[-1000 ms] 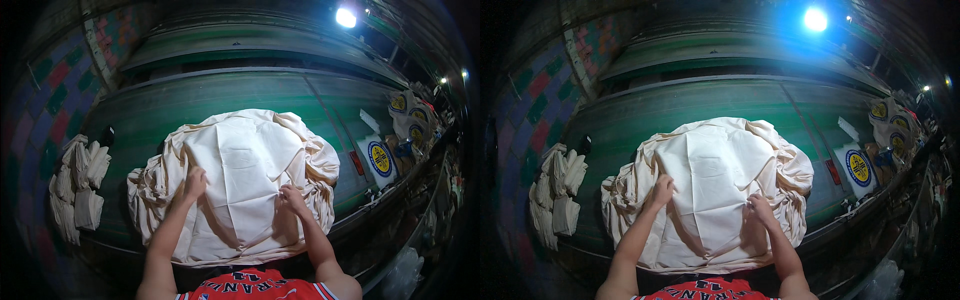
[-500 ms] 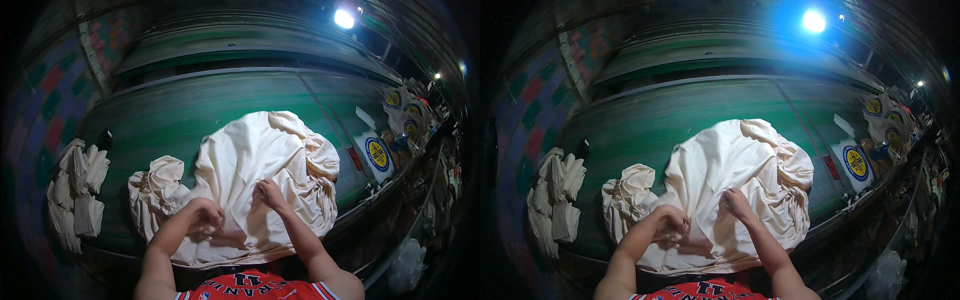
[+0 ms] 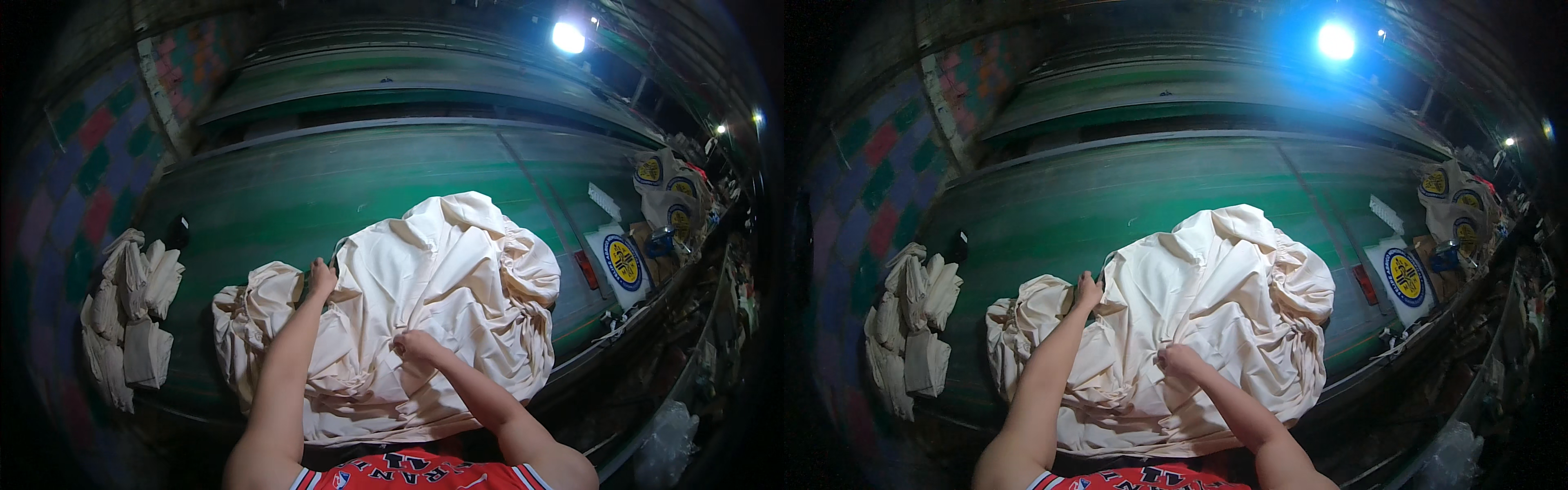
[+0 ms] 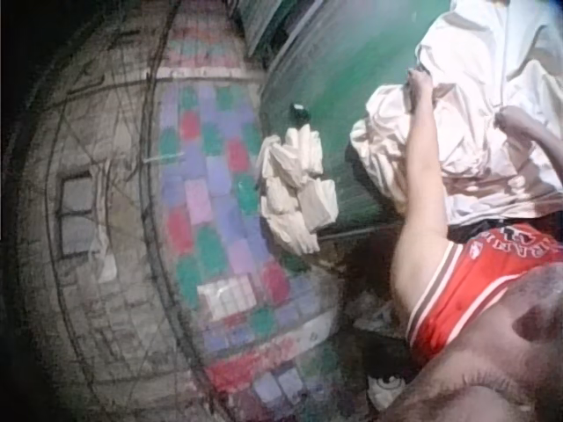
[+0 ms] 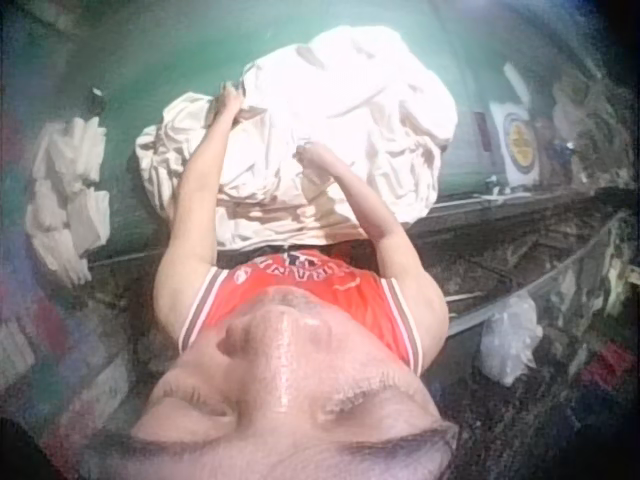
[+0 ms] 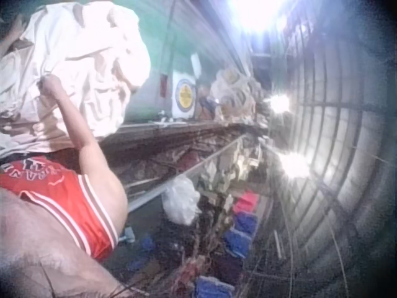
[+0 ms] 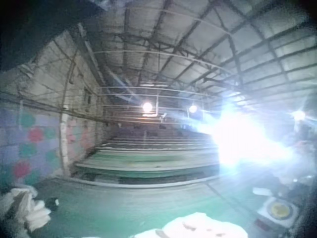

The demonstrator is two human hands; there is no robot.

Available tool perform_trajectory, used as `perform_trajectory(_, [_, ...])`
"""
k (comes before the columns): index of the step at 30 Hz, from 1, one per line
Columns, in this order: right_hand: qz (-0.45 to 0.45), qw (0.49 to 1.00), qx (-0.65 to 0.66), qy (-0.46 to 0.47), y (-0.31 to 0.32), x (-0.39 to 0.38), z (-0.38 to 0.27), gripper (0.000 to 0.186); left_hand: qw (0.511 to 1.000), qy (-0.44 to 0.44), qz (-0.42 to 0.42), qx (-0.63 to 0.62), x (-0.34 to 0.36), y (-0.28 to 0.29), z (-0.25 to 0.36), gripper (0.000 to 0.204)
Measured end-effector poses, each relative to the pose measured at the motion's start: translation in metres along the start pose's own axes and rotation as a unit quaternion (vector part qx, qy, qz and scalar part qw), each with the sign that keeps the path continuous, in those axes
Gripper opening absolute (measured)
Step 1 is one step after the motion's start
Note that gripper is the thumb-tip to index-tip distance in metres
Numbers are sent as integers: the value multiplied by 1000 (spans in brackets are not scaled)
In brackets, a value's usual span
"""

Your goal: The person unfolds a large piece of off-white fabric on a green worktable, smooths it out, and uses a long metal ruler to guide a straight cut through the fabric with a knife. The cut fabric remains on the table.

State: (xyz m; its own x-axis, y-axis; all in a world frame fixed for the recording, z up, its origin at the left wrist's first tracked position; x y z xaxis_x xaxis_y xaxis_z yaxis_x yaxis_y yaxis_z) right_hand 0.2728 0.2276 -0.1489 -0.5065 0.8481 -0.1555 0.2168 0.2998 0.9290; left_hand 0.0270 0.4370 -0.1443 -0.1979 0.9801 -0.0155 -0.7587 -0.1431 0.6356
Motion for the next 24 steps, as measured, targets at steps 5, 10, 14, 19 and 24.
perform_trajectory(5, [-36, 998, 58, 13, -21, -44, 24, 18, 987, 71, -53, 132, 9, -32, -36, 40])
perform_trajectory(10, [40, 991, 124, -16, -17, -74, 37, 29, 877, -22, 257, -404, 42, 80, 28, 25])
perform_trajectory(14, [-29, 997, 49, -51, -10, -63, 24, 32, 875, -266, 295, -278, 1, 184, 175, 17])
perform_trajectory(19, [130, 974, 113, -147, 80, -25, -6, 42, 905, -56, -223, -359, -84, 116, 228, 17])
perform_trajectory(24, [57, 833, 549, 29, 114, 20, -87, 41, 837, 42, -358, -412, -173, 47, 193, 24])
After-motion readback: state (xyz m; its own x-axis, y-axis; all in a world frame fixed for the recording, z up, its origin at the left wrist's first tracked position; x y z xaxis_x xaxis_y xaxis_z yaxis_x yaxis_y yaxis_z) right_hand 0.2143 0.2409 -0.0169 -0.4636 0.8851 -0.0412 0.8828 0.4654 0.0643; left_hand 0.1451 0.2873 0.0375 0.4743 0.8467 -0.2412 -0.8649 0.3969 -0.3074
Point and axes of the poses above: each hand's wrist, its own x-axis towards the middle knuckle, its own y-axis out of the back of the hand, z = x × y, the point moved 9 cm from there along x, towards the middle knuckle, and after that the axes turned 14 degrees about -x, right-handed, at the moved point
